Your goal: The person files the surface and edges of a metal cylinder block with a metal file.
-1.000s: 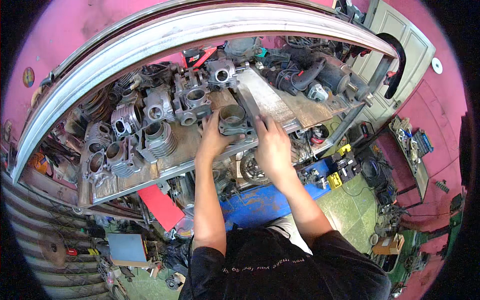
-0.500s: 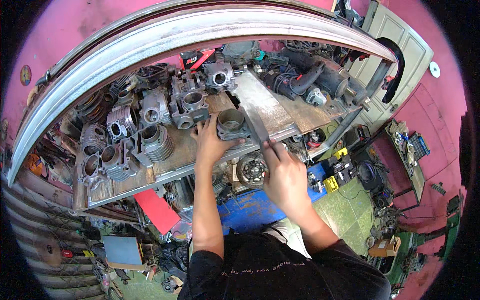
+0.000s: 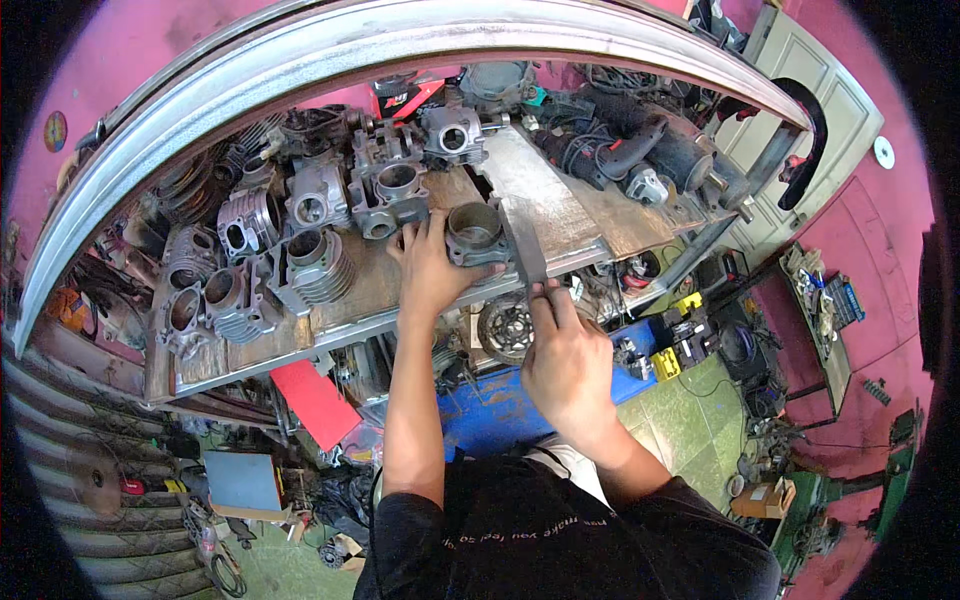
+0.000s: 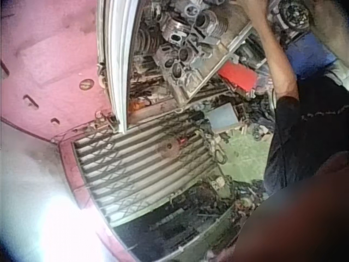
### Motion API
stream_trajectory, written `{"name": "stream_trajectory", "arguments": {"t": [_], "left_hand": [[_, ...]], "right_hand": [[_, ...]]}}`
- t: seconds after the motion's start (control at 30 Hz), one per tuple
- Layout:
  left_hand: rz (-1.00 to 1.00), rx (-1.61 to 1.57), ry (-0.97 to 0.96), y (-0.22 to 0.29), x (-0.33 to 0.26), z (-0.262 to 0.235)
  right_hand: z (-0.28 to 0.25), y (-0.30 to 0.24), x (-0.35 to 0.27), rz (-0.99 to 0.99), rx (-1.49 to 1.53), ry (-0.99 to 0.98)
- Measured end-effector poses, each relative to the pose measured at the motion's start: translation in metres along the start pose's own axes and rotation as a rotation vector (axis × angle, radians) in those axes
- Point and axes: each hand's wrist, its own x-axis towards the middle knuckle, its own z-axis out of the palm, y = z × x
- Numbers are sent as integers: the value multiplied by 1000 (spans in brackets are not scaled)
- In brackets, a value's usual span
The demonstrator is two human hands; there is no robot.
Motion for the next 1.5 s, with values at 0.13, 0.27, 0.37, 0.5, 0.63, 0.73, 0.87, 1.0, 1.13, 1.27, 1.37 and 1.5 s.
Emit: {"name": "stream_trajectory", "arguments": {"t": [0.13,0.27,0.37,0.5,0.63,0.73,0.87,1.0,1.13,1.27,1.37,1.5], "left_hand": [[38,-112,13,1,4,3],[39,-50,8,3,3,3],[-11,13,-4,-2,-1,-5],[-22,-5,-3,2,-1,-3],[25,-29,-16,6,0,5],[-49,-132,72,-4,-3,26],[-24,-100,96,-2,-3,31],[-90,-57,74,7,-4,25],[-124,-82,82,9,-8,26],[-69,-171,150,13,-5,29],[-62,-186,143,8,-5,31],[-65,-152,163,13,-8,26]], "right_hand": [[23,30,59,90,52,-78],[47,55,109,85,96,-41],[30,27,70,104,53,-159],[-8,-10,-15,142,10,-121],[11,-1,-3,101,-52,-53],[19,13,52,106,17,-106],[31,26,63,127,33,-108],[8,6,1,47,7,-30],[12,6,-4,98,-1,-52],[26,36,63,156,55,-83],[27,39,74,120,62,-123],[-1,25,19,50,29,-125]]}}
